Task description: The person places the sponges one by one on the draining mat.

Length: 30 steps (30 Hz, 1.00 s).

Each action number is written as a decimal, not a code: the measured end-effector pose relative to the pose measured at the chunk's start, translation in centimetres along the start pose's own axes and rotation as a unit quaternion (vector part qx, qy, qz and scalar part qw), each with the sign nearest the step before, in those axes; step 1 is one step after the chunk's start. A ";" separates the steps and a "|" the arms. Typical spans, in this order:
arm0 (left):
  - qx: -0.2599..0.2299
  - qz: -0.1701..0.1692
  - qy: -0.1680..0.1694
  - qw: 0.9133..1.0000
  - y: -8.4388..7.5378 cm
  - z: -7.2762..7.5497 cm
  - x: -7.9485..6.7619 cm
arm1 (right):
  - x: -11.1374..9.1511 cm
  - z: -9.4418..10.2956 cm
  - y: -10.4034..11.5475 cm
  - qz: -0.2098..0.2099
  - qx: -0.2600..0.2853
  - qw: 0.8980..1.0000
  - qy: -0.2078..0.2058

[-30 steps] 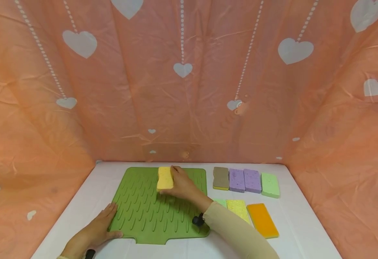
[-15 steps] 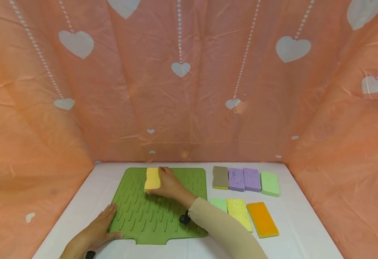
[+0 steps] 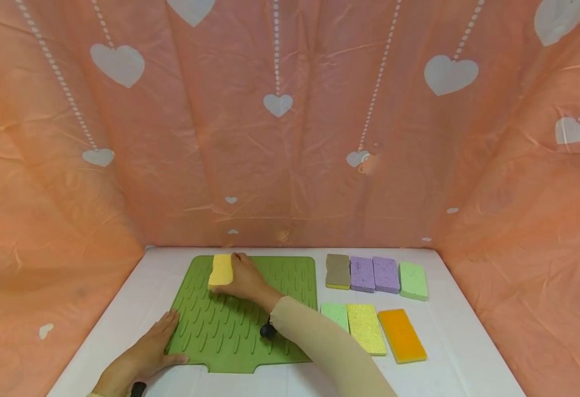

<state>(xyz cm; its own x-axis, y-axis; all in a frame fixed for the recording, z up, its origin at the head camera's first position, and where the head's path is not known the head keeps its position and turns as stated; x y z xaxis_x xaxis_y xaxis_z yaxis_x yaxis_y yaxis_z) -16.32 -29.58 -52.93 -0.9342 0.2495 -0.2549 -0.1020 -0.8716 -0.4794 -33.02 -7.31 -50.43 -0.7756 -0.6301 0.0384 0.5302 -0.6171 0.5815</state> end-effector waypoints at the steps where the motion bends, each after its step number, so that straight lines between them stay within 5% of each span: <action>1: 0.000 0.002 -0.001 1.000 0.1 0.0 0.0 | 0.2 -0.1 0.1 0.002 0.003 1.000 -0.002; 30: 0.019 0.004 -0.007 1.000 -0.4 -0.1 -0.2 | 4.1 -1.9 0.9 -0.059 0.004 0.998 -0.014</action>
<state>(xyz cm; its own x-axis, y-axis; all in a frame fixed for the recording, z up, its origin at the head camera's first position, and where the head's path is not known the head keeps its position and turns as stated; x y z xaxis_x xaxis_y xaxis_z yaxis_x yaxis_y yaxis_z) -16.10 -29.22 -52.76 -0.9399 0.2371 -0.2457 -0.1078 -0.8888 -0.4454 -35.06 -11.31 -51.33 -0.8412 -0.5406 -0.0079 0.4326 -0.6818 0.5899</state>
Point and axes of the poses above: each hand's wrist, its own x-axis towards the middle knuckle, its own z-axis out of the back of the hand, y = z × x, the point moved 2 cm from there along x, towards the middle knuckle, and after that the axes turned 8 degrees about y, right-handed, at the moved point
